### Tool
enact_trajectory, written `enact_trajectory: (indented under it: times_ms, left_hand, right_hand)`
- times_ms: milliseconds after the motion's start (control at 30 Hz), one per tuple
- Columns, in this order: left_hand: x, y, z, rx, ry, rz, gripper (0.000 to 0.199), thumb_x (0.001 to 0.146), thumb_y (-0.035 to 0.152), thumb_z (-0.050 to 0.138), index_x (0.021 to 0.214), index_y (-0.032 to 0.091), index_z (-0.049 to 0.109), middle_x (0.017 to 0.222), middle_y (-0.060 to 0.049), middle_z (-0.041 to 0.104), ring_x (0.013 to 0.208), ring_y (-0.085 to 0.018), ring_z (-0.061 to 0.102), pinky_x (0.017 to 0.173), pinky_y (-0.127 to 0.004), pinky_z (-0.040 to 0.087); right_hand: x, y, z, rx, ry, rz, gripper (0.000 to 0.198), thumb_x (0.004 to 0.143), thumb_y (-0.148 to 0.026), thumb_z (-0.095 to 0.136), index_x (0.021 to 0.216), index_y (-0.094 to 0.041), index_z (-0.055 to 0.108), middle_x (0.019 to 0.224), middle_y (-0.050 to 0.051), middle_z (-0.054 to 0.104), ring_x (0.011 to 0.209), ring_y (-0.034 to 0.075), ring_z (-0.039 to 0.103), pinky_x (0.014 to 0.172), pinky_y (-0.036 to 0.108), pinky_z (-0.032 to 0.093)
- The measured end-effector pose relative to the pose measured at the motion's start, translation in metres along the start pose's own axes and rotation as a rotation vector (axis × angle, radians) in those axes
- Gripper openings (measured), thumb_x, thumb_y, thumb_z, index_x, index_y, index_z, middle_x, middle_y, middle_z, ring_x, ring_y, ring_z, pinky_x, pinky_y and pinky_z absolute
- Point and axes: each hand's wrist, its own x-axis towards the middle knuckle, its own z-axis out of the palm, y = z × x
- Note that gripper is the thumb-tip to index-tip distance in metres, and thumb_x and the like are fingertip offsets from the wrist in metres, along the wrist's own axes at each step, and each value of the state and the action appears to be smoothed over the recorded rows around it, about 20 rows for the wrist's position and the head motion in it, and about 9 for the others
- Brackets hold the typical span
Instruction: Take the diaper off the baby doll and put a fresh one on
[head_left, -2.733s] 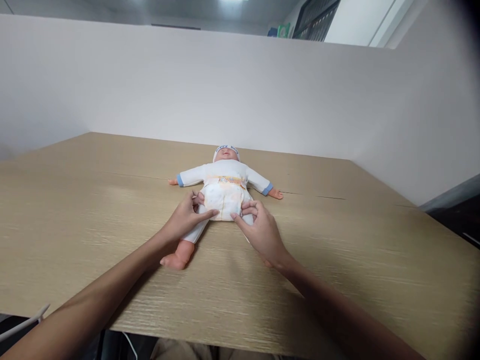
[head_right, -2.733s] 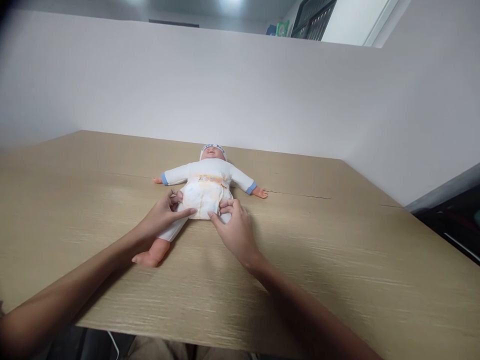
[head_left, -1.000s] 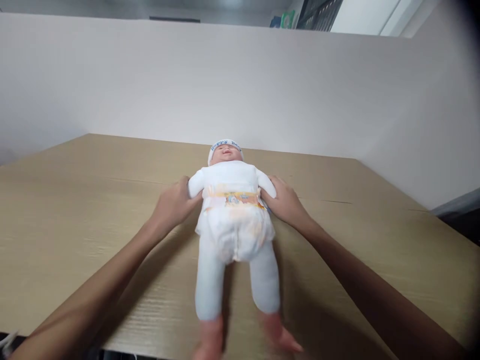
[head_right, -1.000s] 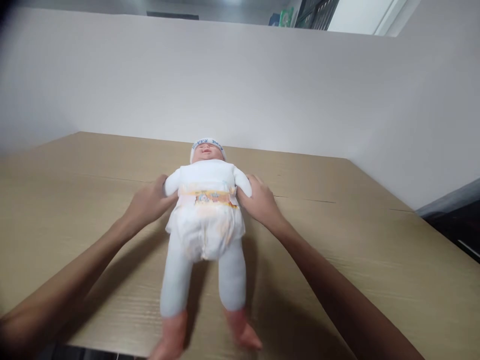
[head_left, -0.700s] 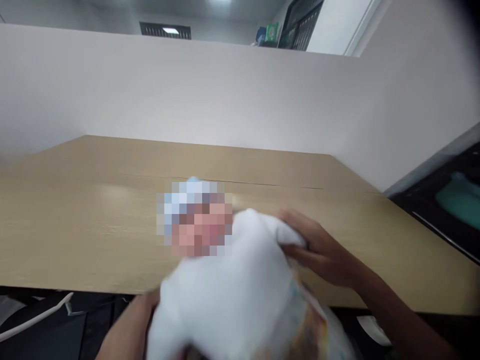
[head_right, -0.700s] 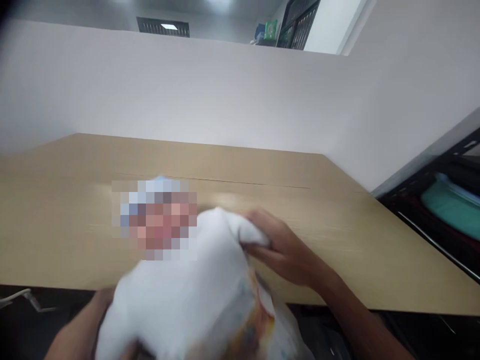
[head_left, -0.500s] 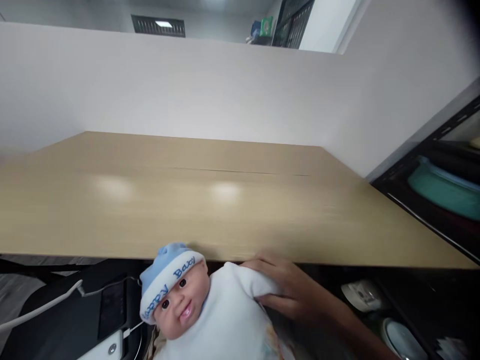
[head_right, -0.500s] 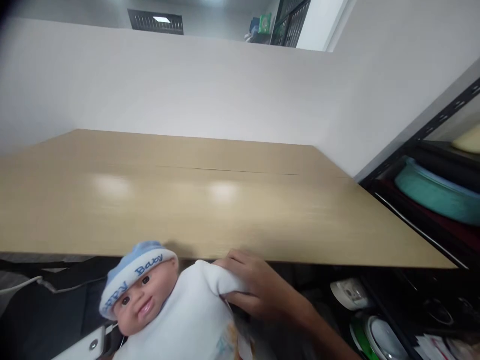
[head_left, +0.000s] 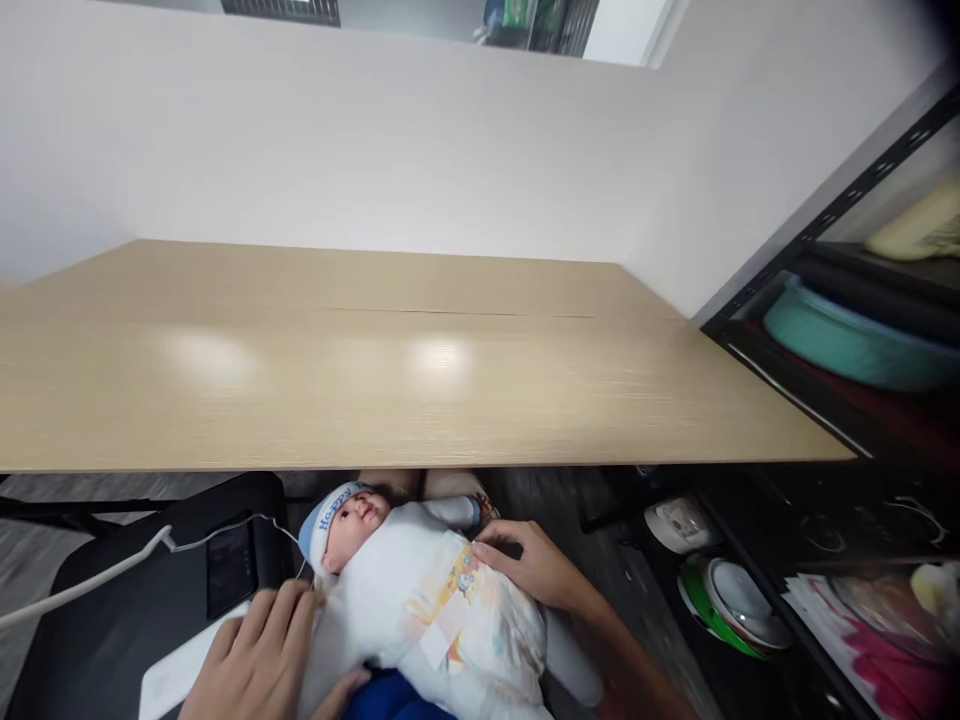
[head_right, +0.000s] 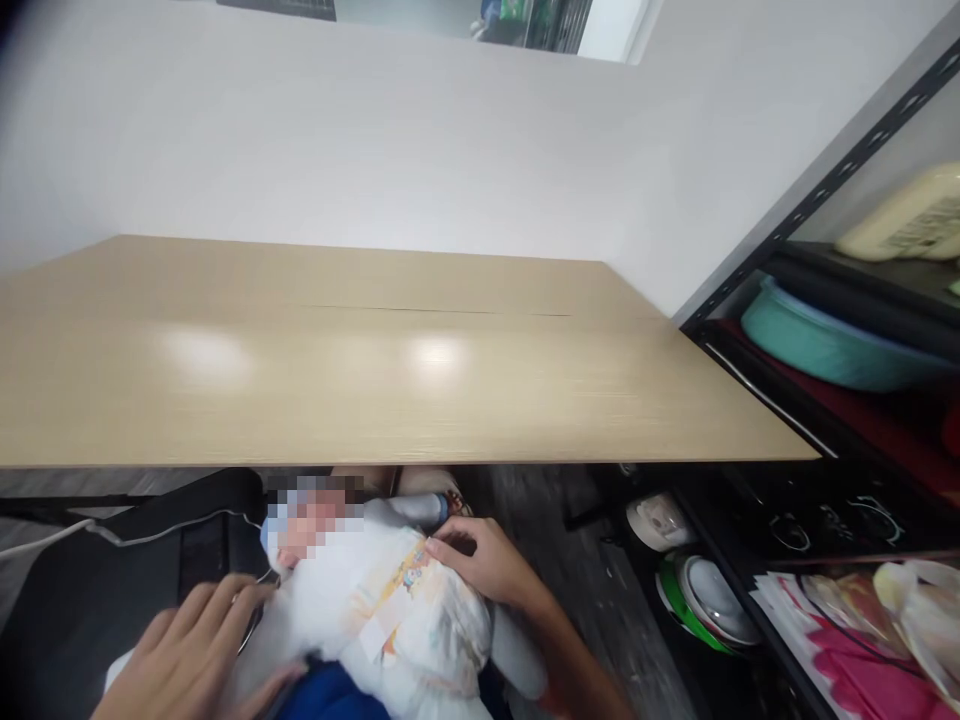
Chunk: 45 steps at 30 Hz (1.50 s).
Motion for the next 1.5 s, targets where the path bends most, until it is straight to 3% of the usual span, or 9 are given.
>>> enact_trajectory:
  times_ms: [167,333,533,667,833,967,1267,1400,1500]
  left_hand:
    - [0.066,0.059,-0.007,-0.324,-0.232,0.354,0.031,0.110,0.047,0.061,0.135,0.029,0.067,0.137,-0.008,0.071,0.123,-0.029,0.066,0.108,-0.042,0.054]
    - [0.098,0.082,0.011,-0.534,-0.453,0.383,0.027,0.108,0.049,0.065,0.126,0.030,0.072,0.131,-0.007,0.069,0.120,-0.029,0.060,0.110,-0.045,0.048]
    - [0.093,0.083,0.011,-0.636,-0.442,0.337,0.021,0.110,0.046,0.063,0.110,0.027,0.072,0.130,-0.007,0.069,0.123,-0.028,0.057,0.113,-0.046,0.043]
    - [0.081,0.078,0.000,-0.719,-0.456,0.340,0.019,0.111,0.044,0.062,0.107,0.026,0.068,0.125,-0.006,0.071,0.122,-0.026,0.060,0.113,-0.043,0.044]
    - [0.058,0.069,-0.013,-0.717,-0.616,0.404,0.016,0.109,0.041,0.065,0.108,0.026,0.070,0.112,-0.005,0.074,0.111,-0.022,0.066,0.103,-0.036,0.052]
    - [0.045,0.071,-0.020,-0.632,-0.668,0.461,0.019,0.107,0.046,0.068,0.102,0.028,0.073,0.109,-0.006,0.078,0.107,-0.024,0.069,0.099,-0.037,0.055]
    - [0.073,0.089,-0.013,-0.492,-0.610,0.503,0.033,0.115,0.052,0.049,0.110,0.027,0.070,0.100,-0.003,0.075,0.098,-0.023,0.068,0.098,-0.038,0.051]
    - [0.127,0.136,0.030,-0.292,-0.474,0.616,0.040,0.101,0.060,0.071,0.118,0.023,0.070,0.116,-0.009,0.076,0.116,-0.031,0.067,0.110,-0.049,0.048]
    - [0.165,0.170,0.074,-0.037,-0.669,0.729,0.062,0.078,0.061,0.092,0.117,0.016,0.076,0.126,-0.021,0.077,0.126,-0.042,0.067,0.110,-0.056,0.051]
  right_hand:
    - [0.005,0.003,-0.002,-0.015,0.020,-0.007,0.039,0.103,-0.052,0.068,0.091,-0.020,0.084,0.091,0.005,0.084,0.089,0.024,0.074,0.082,0.033,0.052]
    - [0.008,0.017,0.000,0.033,0.069,-0.015,0.043,0.106,-0.053,0.062,0.087,-0.019,0.078,0.090,0.006,0.082,0.090,0.024,0.075,0.082,0.034,0.053]
    - [0.018,0.046,0.000,0.160,0.159,0.045,0.046,0.104,-0.061,0.062,0.088,-0.019,0.072,0.085,0.008,0.081,0.083,0.025,0.077,0.082,0.037,0.059]
    - [0.014,0.032,-0.014,0.080,0.249,-0.021,0.039,0.108,-0.054,0.061,0.107,-0.019,0.078,0.109,0.011,0.084,0.106,0.028,0.078,0.101,0.043,0.057]
    - [-0.002,-0.022,-0.016,0.005,-0.034,-0.336,0.037,0.111,-0.044,0.061,0.141,-0.026,0.074,0.146,0.010,0.074,0.139,0.026,0.066,0.124,0.045,0.046]
    - [-0.010,-0.043,-0.010,-0.091,-0.155,-0.407,0.037,0.111,-0.049,0.061,0.133,-0.024,0.077,0.135,0.011,0.076,0.129,0.024,0.068,0.116,0.041,0.051]
    - [-0.107,0.001,-0.061,0.175,-0.114,0.131,0.097,0.109,-0.081,0.010,0.092,-0.020,0.083,0.073,0.010,0.075,0.069,0.025,0.070,0.071,0.038,0.051]
    - [-0.114,0.009,-0.041,0.142,-0.098,0.303,0.077,0.107,-0.080,0.035,0.078,-0.019,0.073,0.062,0.004,0.066,0.060,0.020,0.062,0.062,0.032,0.044]
    - [-0.105,0.011,-0.020,-0.084,-0.077,0.301,0.062,0.105,-0.069,0.051,0.066,-0.021,0.055,0.061,-0.002,0.053,0.062,0.016,0.050,0.060,0.029,0.031]
